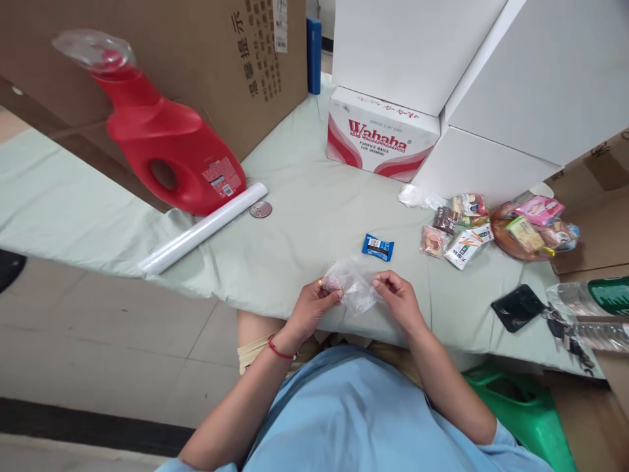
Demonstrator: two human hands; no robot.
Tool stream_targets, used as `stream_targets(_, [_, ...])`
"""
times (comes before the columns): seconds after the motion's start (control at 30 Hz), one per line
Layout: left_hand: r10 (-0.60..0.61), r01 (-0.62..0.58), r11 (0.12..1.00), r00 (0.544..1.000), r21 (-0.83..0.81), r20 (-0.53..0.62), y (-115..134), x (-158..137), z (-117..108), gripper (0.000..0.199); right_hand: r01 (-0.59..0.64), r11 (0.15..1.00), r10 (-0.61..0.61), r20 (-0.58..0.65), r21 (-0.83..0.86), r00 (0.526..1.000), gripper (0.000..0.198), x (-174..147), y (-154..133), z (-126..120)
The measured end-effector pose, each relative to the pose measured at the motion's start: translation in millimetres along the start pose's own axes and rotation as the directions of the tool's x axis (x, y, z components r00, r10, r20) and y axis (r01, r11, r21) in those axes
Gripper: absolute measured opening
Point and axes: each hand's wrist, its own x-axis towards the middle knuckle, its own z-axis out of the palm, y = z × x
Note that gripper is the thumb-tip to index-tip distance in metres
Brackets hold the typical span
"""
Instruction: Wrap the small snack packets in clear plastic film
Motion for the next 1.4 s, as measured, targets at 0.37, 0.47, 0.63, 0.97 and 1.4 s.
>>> stream_targets(0.37, [0.213,-0.139,0.968,0.892,0.208,-0.398,5,-8,-12,0.033,-0.262,0.898,0.303,-0.065,0.355,0.951,0.043,6,17,-13])
stream_targets(0.47, [0.240,-0.163,0.949,0.929,0.272,-0.282,17,-16,-1,0.028,-0.211,0.908,0.252,-0.069,0.362,0.965,0.040,2,16,-9])
stream_targets(0.63, [0.079,-0.069,0.981,0.996,0.183,-0.051,27,-10,39,0.043,-0.044,0.979,0.042,0.012,0.199,0.999,0.029,-4,-1,-4])
stream_targets(0.97, [-0.028,0.012,0.984,0.996,-0.178,-0.087,23,11,47,0.039,-0.084,0.981,0.094,-0.049,0.174,0.994,0.035,-8,-6,-11])
stream_targets(1.4, [0.039,-0.132,0.917,0.969,-0.376,-0.244,35,11,-16,0.032,-0.021,0.982,0.072,-0.262,0.190,0.962,0.035,3,-5,-44])
